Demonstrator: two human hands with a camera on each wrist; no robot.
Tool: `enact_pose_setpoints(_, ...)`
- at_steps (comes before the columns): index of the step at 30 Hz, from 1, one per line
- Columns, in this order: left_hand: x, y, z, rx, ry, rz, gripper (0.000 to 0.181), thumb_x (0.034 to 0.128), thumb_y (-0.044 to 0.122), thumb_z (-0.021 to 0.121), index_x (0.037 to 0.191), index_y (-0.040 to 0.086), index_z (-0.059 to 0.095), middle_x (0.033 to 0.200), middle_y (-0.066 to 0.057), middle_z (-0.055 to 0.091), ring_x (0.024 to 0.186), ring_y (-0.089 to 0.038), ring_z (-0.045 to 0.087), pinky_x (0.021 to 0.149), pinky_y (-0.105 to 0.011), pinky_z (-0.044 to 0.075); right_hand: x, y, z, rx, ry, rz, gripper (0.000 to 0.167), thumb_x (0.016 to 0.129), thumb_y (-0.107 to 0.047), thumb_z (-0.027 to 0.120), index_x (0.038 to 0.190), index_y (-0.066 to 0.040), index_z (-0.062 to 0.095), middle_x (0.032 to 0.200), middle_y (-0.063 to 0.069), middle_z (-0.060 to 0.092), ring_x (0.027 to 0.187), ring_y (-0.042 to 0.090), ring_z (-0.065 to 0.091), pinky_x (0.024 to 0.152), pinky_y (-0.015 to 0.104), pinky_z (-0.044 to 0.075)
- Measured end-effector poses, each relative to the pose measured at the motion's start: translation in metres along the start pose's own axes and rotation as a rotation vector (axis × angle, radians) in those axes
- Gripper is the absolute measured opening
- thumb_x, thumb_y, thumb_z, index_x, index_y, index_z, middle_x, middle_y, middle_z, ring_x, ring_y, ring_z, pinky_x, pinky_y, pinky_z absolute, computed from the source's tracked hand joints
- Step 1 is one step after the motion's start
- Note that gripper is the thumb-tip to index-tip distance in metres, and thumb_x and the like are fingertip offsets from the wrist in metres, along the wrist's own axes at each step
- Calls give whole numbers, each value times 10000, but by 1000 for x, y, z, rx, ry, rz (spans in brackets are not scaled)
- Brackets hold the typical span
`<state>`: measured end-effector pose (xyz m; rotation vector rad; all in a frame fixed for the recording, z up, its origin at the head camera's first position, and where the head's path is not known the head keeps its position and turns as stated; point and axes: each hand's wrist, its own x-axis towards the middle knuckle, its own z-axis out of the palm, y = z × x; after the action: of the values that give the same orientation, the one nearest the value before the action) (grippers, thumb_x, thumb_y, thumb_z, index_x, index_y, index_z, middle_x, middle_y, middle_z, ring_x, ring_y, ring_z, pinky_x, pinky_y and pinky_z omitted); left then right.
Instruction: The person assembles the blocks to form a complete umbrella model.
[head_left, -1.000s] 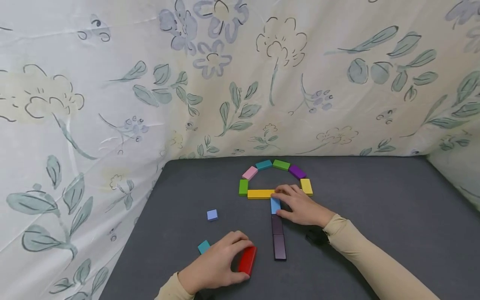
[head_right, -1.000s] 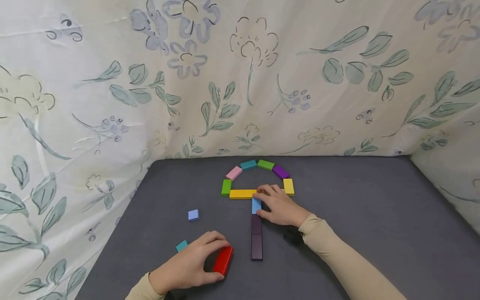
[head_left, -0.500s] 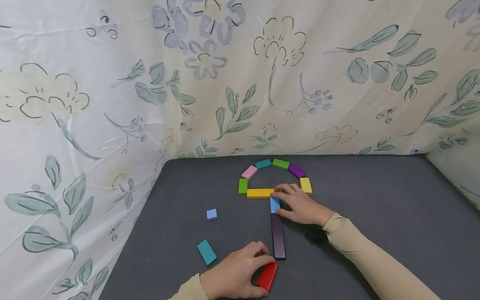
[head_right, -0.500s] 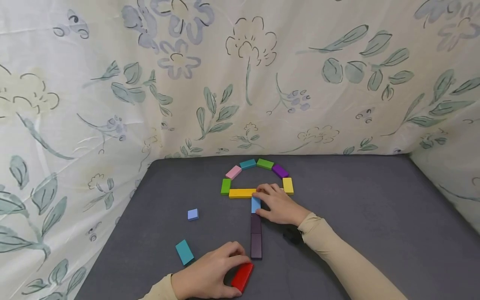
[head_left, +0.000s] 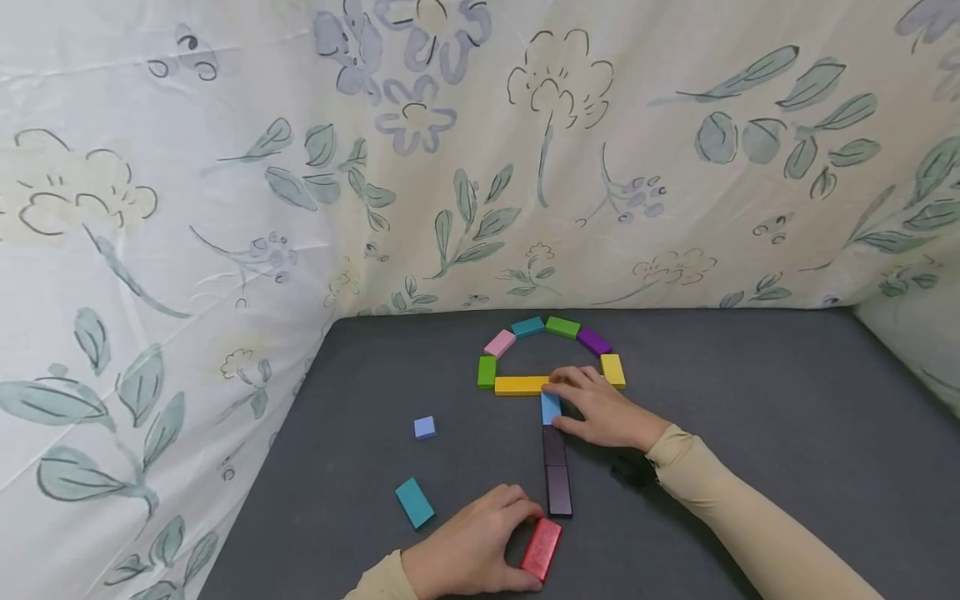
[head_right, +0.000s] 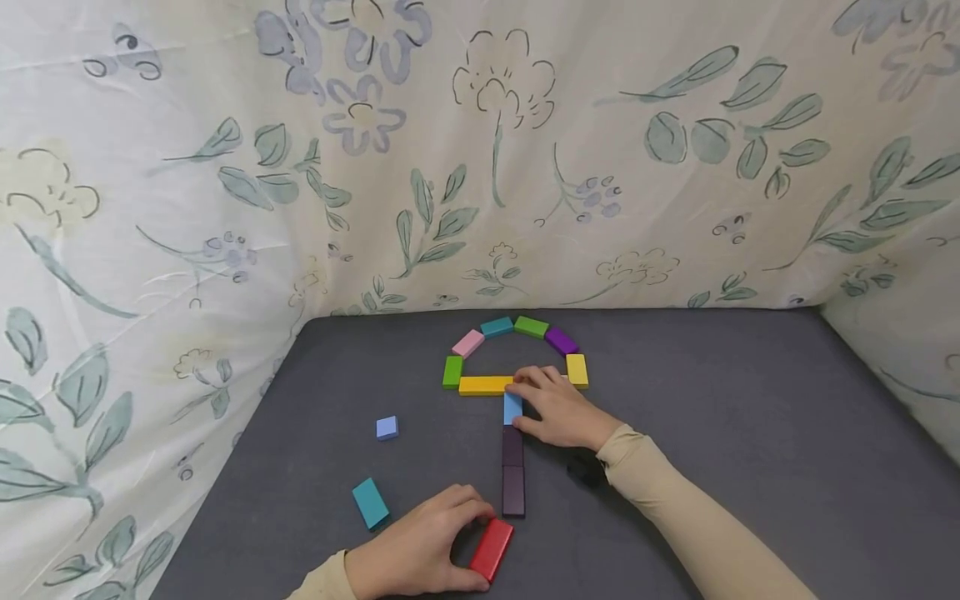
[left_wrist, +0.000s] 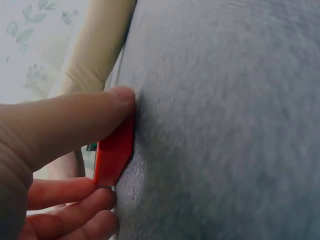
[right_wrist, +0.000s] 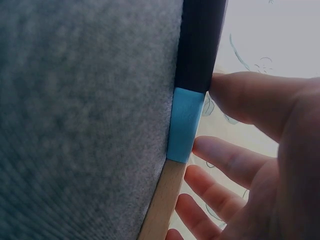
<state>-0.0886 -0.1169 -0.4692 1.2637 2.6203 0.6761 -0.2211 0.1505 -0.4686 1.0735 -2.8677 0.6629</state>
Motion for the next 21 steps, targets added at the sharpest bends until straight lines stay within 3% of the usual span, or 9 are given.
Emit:
enact_pose_setpoints(10,5,5,3,-72,-5,-46,560,842,470,864,1252,144,667,1046,135,587,936,72,495,801,-99,472,1,1,0,-1,2,-8,523,988,-272,724,1446,-52,603,1478,156,504,1303,351,447,1066,572,454)
enact_pose_setpoints(21,8,10,4,-108,1,-48,514,828,406,892,1195,122,669,927,143,528,821,82,461,702,-75,421,0,-1,-3,10,3,-8,501,994,-275,718,1432,-55,613,1469,148,510,1300,353,452,1066,585,443)
